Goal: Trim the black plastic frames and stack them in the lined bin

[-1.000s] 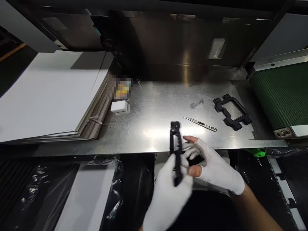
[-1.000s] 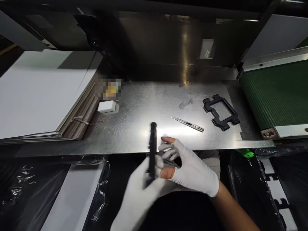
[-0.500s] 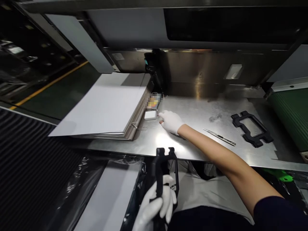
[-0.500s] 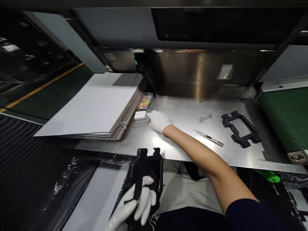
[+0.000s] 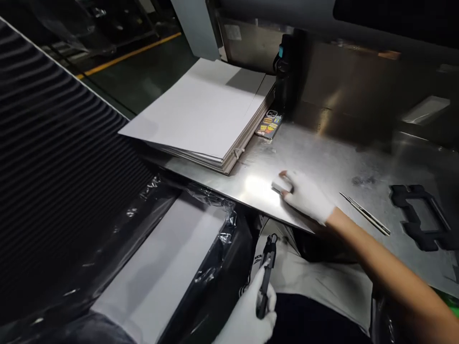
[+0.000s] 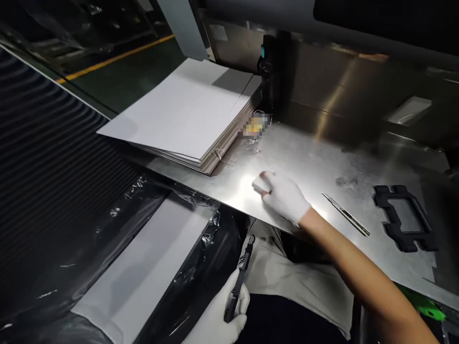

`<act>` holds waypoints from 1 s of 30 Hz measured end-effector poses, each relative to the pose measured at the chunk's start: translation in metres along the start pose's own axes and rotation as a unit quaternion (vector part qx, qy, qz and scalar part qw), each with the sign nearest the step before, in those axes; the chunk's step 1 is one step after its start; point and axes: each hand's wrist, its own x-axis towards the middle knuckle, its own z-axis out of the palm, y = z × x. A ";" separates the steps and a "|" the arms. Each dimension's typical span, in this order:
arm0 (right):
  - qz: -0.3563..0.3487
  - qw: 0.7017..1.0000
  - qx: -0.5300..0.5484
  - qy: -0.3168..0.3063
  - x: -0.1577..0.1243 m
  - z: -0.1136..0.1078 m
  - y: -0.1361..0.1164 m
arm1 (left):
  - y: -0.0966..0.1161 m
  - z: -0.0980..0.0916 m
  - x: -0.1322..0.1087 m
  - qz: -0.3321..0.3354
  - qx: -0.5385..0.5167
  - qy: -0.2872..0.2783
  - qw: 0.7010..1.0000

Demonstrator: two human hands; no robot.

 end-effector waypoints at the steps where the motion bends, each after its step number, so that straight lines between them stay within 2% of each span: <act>1: 0.018 0.998 0.053 0.007 -0.028 -0.001 0.000 | 0.002 0.004 0.005 -0.002 0.001 0.004 1.000; 3: 0.022 0.989 0.145 0.021 -0.084 0.004 -0.002 | 0.004 0.010 0.014 0.002 -0.004 0.001 1.000; 6: -0.046 0.979 0.200 0.009 -0.153 0.027 -0.006 | 0.008 0.016 0.025 0.018 -0.005 -0.039 0.999; 8: -0.026 0.980 0.196 0.033 -0.181 0.044 -0.008 | 0.012 0.017 0.030 0.029 0.001 -0.074 0.997; 10: 0.010 0.981 0.185 0.058 -0.197 0.056 -0.006 | 0.016 0.018 0.034 0.039 0.016 -0.096 0.995; 14: -0.001 0.981 0.190 0.051 -0.208 0.057 -0.003 | 0.018 0.020 0.040 0.045 0.056 -0.120 0.990; 18: -0.007 0.976 0.204 0.080 -0.210 0.052 -0.003 | 0.014 0.024 0.043 0.044 0.065 -0.142 0.987; 20: -0.033 0.972 0.223 0.074 -0.210 0.052 -0.003 | 0.012 0.026 0.043 0.040 0.051 -0.138 0.988; 24: -0.005 0.973 0.213 0.093 -0.211 0.054 -0.002 | 0.012 0.032 0.042 0.027 0.041 -0.137 0.989; 27: -0.038 0.969 0.233 0.073 -0.213 0.055 0.000 | 0.015 0.035 0.041 0.022 0.034 -0.125 0.991; 30: 0.002 0.973 0.209 0.094 -0.215 0.056 0.001 | 0.018 0.035 0.040 0.026 0.054 -0.124 0.990</act>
